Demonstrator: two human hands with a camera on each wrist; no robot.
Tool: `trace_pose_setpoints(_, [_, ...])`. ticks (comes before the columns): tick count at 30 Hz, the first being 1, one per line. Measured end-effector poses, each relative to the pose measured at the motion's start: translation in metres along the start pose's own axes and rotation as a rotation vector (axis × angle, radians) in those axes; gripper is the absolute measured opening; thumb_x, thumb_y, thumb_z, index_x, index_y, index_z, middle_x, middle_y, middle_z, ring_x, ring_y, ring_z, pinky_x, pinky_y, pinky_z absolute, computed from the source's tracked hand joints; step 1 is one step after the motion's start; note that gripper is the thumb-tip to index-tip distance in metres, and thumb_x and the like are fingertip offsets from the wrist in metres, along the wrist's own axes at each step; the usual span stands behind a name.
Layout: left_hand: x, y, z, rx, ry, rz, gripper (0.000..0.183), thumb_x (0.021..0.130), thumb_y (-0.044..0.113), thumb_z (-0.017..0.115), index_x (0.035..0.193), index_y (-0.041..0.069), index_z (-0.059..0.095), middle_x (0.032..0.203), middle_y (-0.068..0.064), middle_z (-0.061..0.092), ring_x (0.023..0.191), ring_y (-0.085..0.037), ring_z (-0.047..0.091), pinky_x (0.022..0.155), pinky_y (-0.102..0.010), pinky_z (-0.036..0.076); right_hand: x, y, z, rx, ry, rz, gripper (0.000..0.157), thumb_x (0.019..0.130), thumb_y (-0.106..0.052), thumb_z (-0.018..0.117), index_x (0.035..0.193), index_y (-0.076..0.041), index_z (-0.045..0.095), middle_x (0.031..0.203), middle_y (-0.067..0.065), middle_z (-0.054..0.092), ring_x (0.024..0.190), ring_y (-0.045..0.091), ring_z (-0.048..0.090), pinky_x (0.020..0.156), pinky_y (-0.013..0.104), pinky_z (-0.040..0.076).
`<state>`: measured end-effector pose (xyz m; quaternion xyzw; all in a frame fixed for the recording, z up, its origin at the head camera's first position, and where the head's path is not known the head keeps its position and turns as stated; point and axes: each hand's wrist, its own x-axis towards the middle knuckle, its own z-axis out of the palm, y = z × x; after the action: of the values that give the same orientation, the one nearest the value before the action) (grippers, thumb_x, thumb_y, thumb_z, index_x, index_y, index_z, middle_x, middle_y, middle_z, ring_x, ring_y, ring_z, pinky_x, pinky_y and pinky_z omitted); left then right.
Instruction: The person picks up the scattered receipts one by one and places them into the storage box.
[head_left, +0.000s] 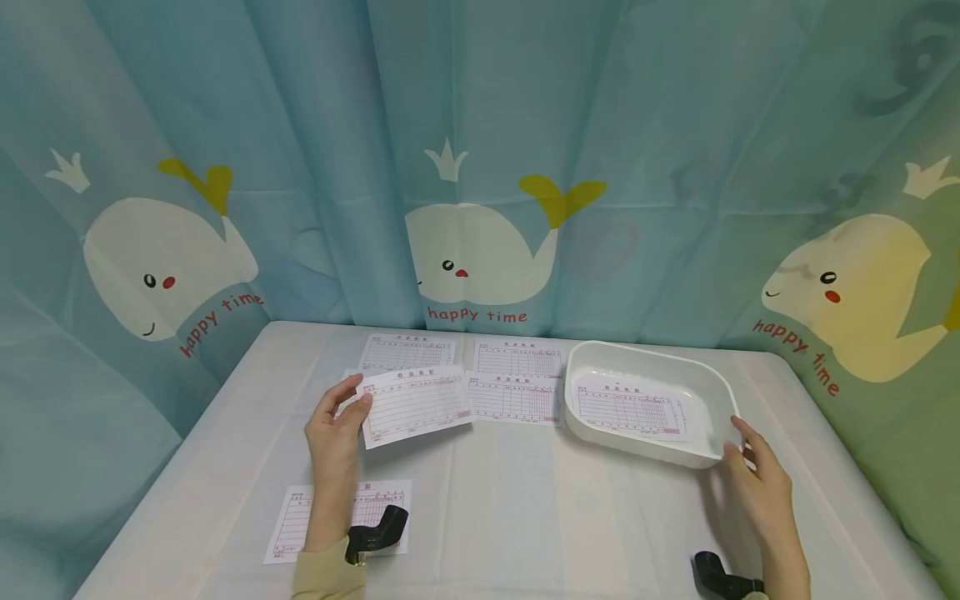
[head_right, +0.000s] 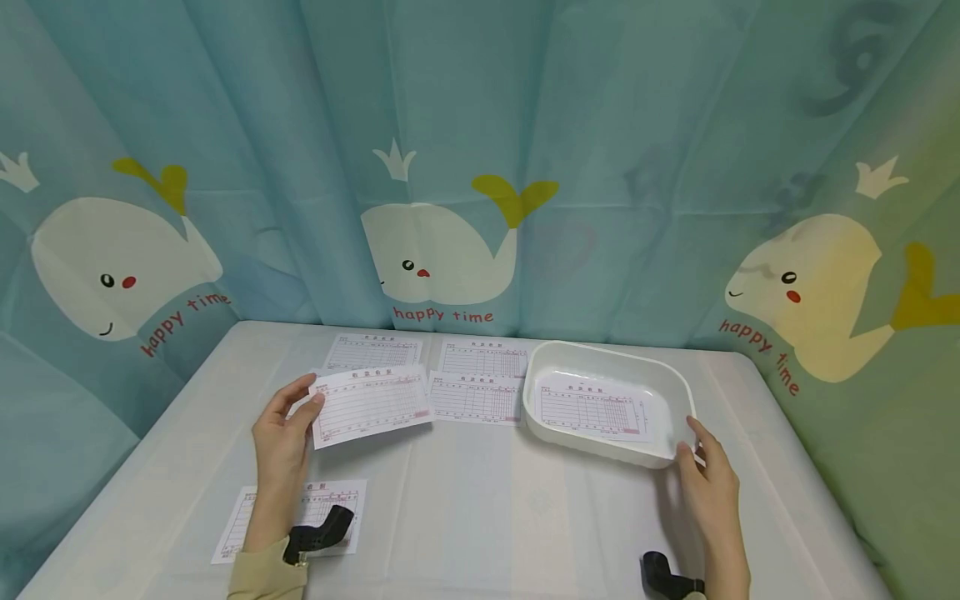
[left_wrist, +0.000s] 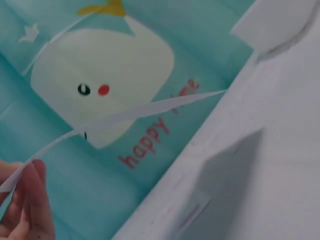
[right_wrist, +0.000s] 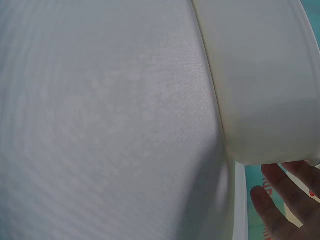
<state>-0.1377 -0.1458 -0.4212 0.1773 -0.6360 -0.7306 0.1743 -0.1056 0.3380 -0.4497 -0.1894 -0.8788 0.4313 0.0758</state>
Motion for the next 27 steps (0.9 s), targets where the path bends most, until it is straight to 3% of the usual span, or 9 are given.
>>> trace_pose_setpoints(9, [-0.009,-0.004,0.022,-0.171,-0.039,-0.092,0.039,0.091,0.002,0.061,0.129,0.002,0.055,0.112,0.0,0.05,0.094,-0.006,0.058,0.074,-0.012,0.049,-0.001,0.002,-0.001,0.002,0.001,-0.013,0.052,0.102,-0.025,0.035,0.151,-0.009,0.028,0.154,0.029,0.025,0.132,0.051,0.033,0.105,0.065,0.031])
trace_pose_setpoints(27, [-0.036,-0.015,0.077,-0.232,-0.17,-0.146,0.037,0.089,-0.004,0.06,0.126,-0.002,0.057,0.11,-0.004,0.049,0.092,-0.009,0.06,0.075,-0.016,0.051,-0.003,-0.001,-0.001,0.006,-0.023,-0.033,0.053,0.103,-0.026,0.034,0.151,-0.008,0.026,0.154,0.03,0.023,0.132,0.05,0.03,0.105,0.067,0.029])
